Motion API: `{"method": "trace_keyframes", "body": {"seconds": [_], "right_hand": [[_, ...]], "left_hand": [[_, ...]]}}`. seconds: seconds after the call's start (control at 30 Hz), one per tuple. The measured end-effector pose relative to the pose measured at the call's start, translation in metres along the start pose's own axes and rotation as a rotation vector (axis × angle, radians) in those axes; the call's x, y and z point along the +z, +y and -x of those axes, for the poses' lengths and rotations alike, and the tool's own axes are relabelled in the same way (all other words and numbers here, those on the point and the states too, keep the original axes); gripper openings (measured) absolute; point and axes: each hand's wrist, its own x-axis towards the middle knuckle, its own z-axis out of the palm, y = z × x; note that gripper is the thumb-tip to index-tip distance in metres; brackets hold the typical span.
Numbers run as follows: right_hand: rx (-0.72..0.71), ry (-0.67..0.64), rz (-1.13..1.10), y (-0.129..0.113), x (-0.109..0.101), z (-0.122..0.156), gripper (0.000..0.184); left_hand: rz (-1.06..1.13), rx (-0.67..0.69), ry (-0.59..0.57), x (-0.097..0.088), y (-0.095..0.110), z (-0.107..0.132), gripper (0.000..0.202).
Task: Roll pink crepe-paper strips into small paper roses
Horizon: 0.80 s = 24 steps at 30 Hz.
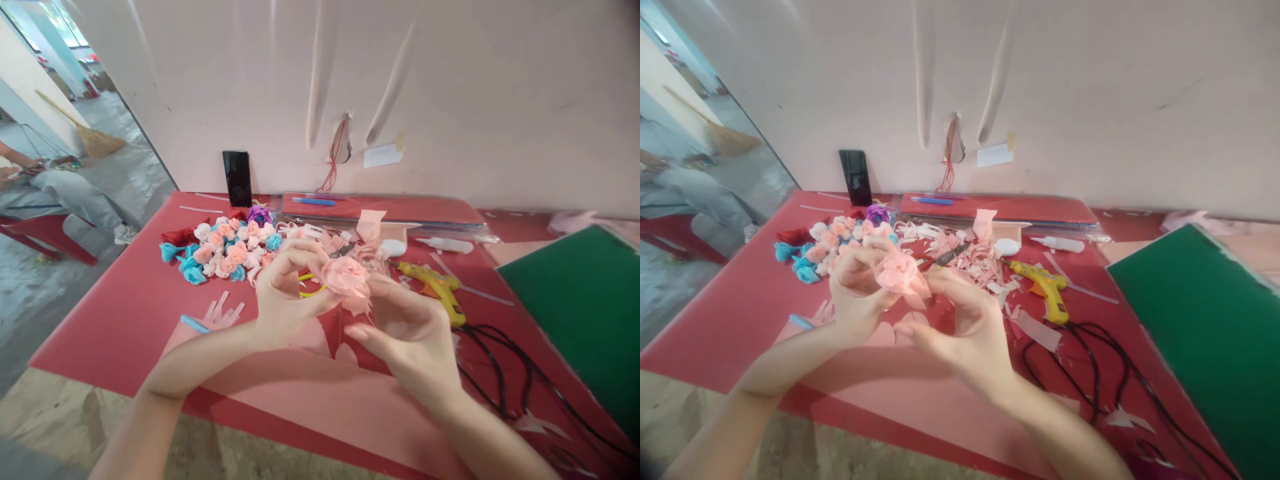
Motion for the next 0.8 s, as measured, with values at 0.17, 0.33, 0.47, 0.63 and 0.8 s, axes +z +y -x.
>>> {"method": "trace_keyframes", "body": {"seconds": [0.17, 0.33, 0.47, 0.63, 0.8], "right_hand": [[-0.051, 0.058, 0.101, -0.002, 0.001, 0.003, 0.011], [-0.157, 0.031, 0.169, -0.007, -0.003, 0.002, 0.025], [-0.279, -0.001, 0.272, -0.011, -0.005, 0.003, 0.024], [-0.398, -0.017, 0.453, -0.015, -0.005, 0.002, 0.017], [-0.512, -0.027, 0.575, -0.016, -0.005, 0.002, 0.016]], "left_hand": [[0.043, -0.007, -0.065, 0.003, 0.002, 0.001, 0.024], [0.011, -0.016, -0.173, 0.006, 0.009, 0.000, 0.026], [-0.013, -0.015, -0.323, 0.001, 0.015, -0.004, 0.033], [-0.042, -0.036, -0.509, -0.010, 0.019, -0.009, 0.044], [-0.093, -0.052, -0.640, -0.019, 0.019, -0.012, 0.049]]}}
